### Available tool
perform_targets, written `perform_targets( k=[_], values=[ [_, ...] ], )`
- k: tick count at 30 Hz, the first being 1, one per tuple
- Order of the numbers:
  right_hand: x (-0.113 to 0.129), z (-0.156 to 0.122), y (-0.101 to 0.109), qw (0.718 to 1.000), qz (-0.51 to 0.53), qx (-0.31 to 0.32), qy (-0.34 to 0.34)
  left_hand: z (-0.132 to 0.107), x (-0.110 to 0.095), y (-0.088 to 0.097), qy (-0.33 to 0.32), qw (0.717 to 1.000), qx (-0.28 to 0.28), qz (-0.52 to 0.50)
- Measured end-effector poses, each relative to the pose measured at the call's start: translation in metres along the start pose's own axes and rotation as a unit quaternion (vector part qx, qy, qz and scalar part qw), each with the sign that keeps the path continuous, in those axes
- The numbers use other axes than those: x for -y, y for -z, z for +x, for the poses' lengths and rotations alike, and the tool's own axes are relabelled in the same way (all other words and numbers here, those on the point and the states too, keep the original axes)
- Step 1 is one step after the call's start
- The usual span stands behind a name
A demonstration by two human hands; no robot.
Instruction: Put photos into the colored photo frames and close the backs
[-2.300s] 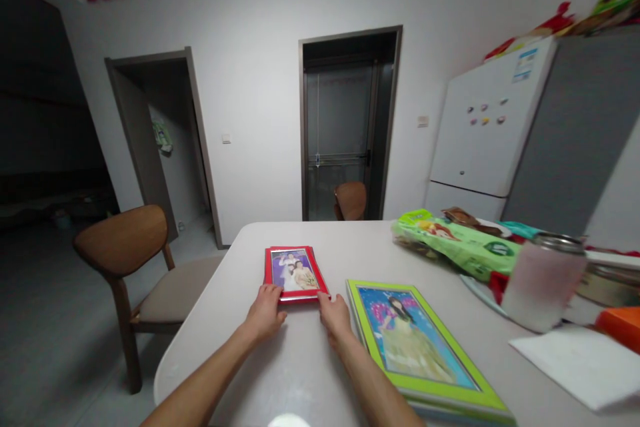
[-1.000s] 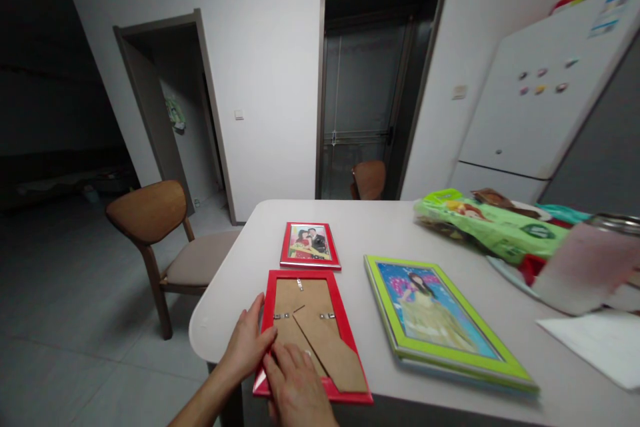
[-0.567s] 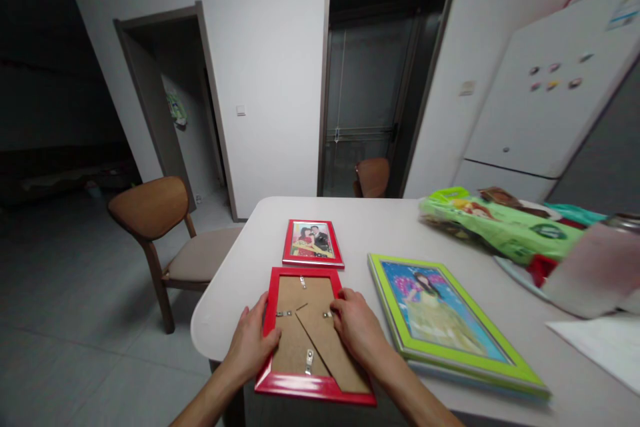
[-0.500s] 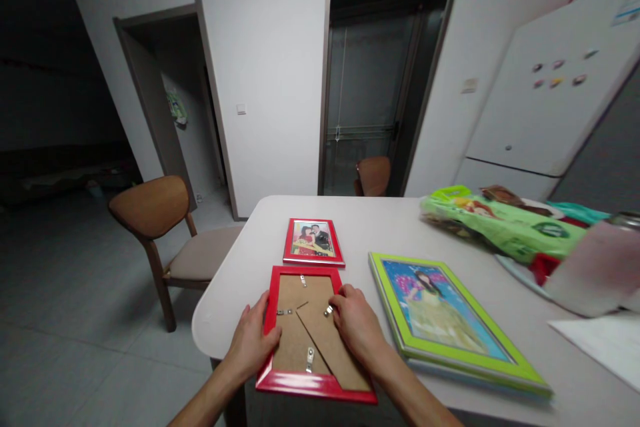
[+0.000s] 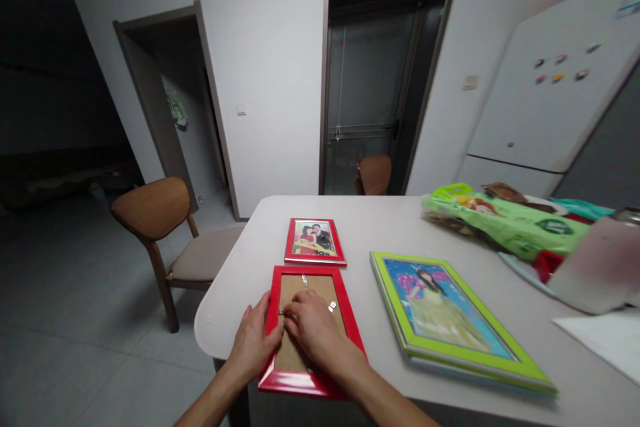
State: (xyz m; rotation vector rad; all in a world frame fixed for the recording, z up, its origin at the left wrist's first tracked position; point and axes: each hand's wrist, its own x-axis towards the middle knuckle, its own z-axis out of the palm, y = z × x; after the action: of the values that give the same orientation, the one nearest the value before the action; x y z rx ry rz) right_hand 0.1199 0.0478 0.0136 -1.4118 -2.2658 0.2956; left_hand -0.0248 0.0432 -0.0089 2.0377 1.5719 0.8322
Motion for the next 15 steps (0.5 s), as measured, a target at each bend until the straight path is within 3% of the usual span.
perform_targets(
  k=[6, 10, 15],
  values=[
    [0.000, 0.024, -0.015, 0.998, -0.016, -0.020, -0.060, 0.000, 0.003, -0.002, -0.006, 1.000, 0.003, 0.012],
    [-0.006, 0.005, 0.008, 0.998, 0.065, 0.019, -0.010, -0.001, 0.003, -0.002, 0.001, 1.000, 0.005, 0.004],
    [-0.011, -0.032, 0.041, 0.980, 0.135, 0.148, 0.013, -0.001, 0.003, -0.002, 0.006, 1.000, 0.001, -0.010]
  ],
)
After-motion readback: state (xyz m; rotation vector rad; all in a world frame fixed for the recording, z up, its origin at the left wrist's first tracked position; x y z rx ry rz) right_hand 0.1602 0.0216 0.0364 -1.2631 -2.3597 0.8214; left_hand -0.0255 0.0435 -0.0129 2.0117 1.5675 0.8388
